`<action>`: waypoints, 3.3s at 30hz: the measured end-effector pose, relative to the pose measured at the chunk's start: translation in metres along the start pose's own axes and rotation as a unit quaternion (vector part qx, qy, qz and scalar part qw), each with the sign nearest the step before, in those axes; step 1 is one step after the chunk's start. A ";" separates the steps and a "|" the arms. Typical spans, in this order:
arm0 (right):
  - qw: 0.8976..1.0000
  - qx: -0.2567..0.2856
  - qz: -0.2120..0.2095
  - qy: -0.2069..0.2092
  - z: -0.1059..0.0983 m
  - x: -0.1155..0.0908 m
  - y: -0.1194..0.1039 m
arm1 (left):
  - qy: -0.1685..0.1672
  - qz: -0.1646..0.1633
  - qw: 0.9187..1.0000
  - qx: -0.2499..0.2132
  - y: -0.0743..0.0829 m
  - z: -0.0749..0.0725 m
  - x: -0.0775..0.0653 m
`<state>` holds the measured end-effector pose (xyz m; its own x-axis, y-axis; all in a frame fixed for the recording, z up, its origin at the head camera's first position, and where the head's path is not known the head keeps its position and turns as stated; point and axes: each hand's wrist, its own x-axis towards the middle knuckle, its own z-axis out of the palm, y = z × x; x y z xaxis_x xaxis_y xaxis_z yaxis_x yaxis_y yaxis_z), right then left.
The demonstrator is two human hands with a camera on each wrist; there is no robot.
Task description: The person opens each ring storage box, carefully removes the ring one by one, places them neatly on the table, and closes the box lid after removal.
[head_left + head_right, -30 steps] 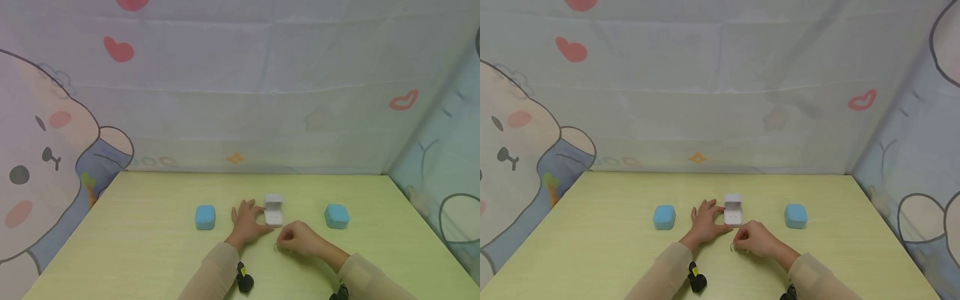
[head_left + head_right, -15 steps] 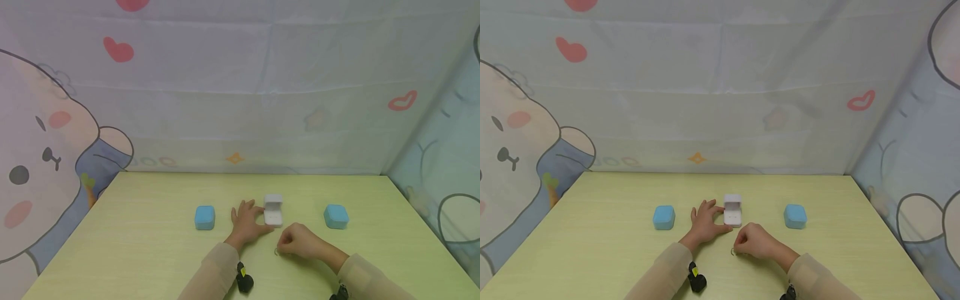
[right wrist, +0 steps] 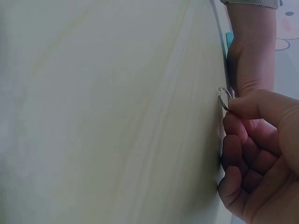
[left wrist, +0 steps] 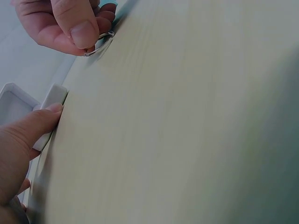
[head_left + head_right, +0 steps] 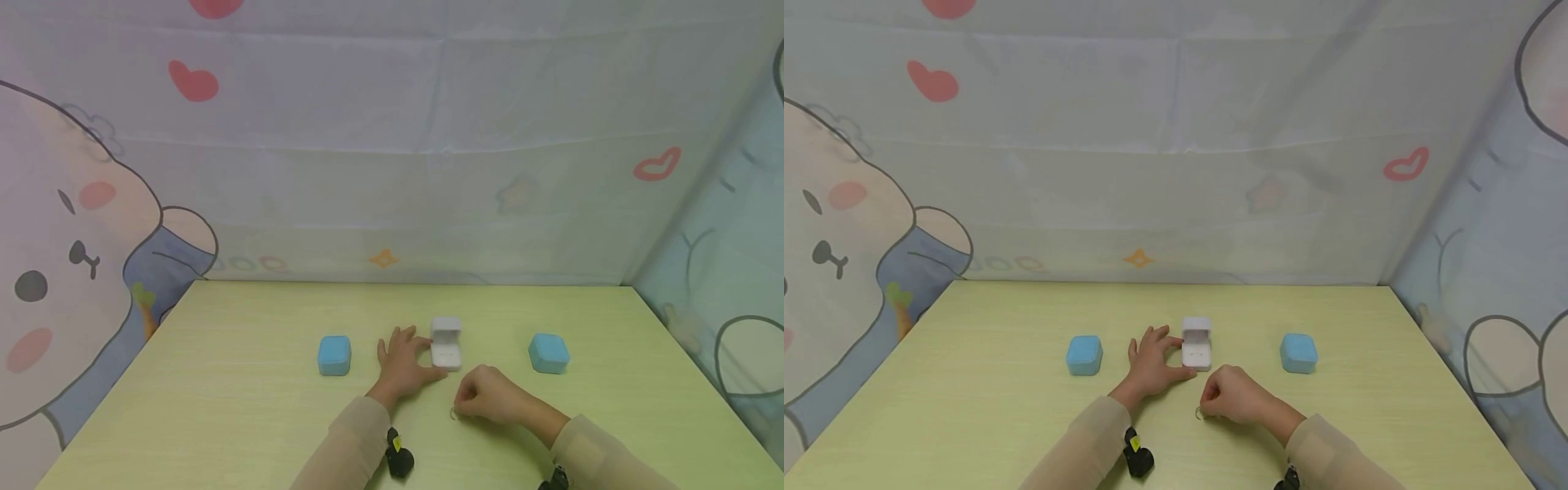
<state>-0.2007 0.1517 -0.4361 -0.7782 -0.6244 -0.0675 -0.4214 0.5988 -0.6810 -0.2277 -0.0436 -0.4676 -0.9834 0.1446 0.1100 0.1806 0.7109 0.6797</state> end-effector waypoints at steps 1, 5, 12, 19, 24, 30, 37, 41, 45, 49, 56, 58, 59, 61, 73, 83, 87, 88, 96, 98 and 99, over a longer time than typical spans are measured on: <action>1.000 -0.001 0.001 0.000 0.000 0.000 0.000 | 0.000 0.000 1.000 -0.001 0.000 0.000 0.000; 1.000 -0.005 0.001 0.001 0.000 0.000 0.000 | -0.001 0.001 1.000 -0.002 0.001 -0.001 -0.001; 1.000 -0.016 -0.002 0.003 0.000 0.000 0.000 | -0.004 0.001 1.000 -0.002 0.001 -0.001 -0.001; 1.000 -0.015 0.001 -0.001 0.001 -0.002 -0.002 | -0.007 -0.001 1.000 -0.005 0.001 -0.002 -0.001; 1.000 -0.020 0.005 -0.002 0.001 -0.001 -0.003 | -0.006 -0.001 1.000 -0.005 0.001 -0.002 -0.001; 1.000 -0.019 0.002 -0.003 0.001 -0.002 -0.004 | -0.006 0.001 1.000 -0.003 0.000 0.000 0.000; 1.000 -0.020 -0.003 -0.003 0.000 -0.002 -0.005 | -0.003 0.003 1.000 -0.005 0.001 -0.001 0.000; 1.000 -0.020 0.001 -0.004 0.000 -0.002 -0.005 | -0.003 0.003 1.000 -0.007 0.001 -0.001 0.000; 1.000 -0.020 0.004 -0.005 0.001 -0.002 -0.004 | -0.004 0.001 1.000 -0.005 0.001 -0.001 0.000; 1.000 -0.018 0.004 -0.006 0.001 -0.002 -0.005 | -0.006 -0.001 1.000 -0.005 0.001 -0.002 0.000; 1.000 -0.018 0.007 -0.007 0.001 0.000 -0.006 | -0.004 -0.001 1.000 -0.006 0.000 -0.002 -0.001; 1.000 -0.020 0.008 -0.006 0.001 0.000 -0.006 | -0.005 -0.001 1.000 -0.004 -0.001 -0.001 0.000; 1.000 -0.020 0.007 -0.004 0.001 0.001 -0.006 | -0.005 -0.001 1.000 -0.003 -0.001 -0.001 0.000; 1.000 -0.020 0.004 0.001 0.001 0.001 -0.005 | -0.005 -0.001 1.000 -0.002 -0.002 0.000 0.001; 0.999 0.003 0.014 0.031 0.002 0.002 -0.002 | 0.000 0.002 1.000 -0.001 -0.001 0.000 0.001; 0.998 -0.008 0.024 0.055 -0.001 0.003 -0.002 | -0.003 0.003 1.000 0.000 -0.001 0.000 0.001; 0.997 0.002 0.034 0.062 -0.003 0.003 -0.003 | -0.004 0.002 1.000 0.003 -0.001 -0.001 0.001; 0.997 0.004 0.036 0.065 -0.003 0.003 -0.003 | -0.003 0.002 1.000 0.004 -0.001 0.000 0.001; 0.994 0.013 0.049 0.099 -0.004 0.004 -0.002 | -0.003 0.002 1.000 0.007 0.000 0.000 0.000; 0.992 0.014 0.056 0.113 -0.005 0.005 -0.002 | -0.003 0.003 1.000 0.007 0.000 0.000 0.000; 0.991 0.015 0.060 0.120 -0.005 0.005 -0.002 | -0.003 0.003 1.000 0.005 0.000 0.000 0.000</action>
<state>-0.2063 0.1497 -0.4315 -0.9118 -0.4100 0.0231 -0.3077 0.6450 -0.6995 -0.2274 -0.0437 -0.4678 -0.9821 0.1531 0.1095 0.1867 0.7174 0.6712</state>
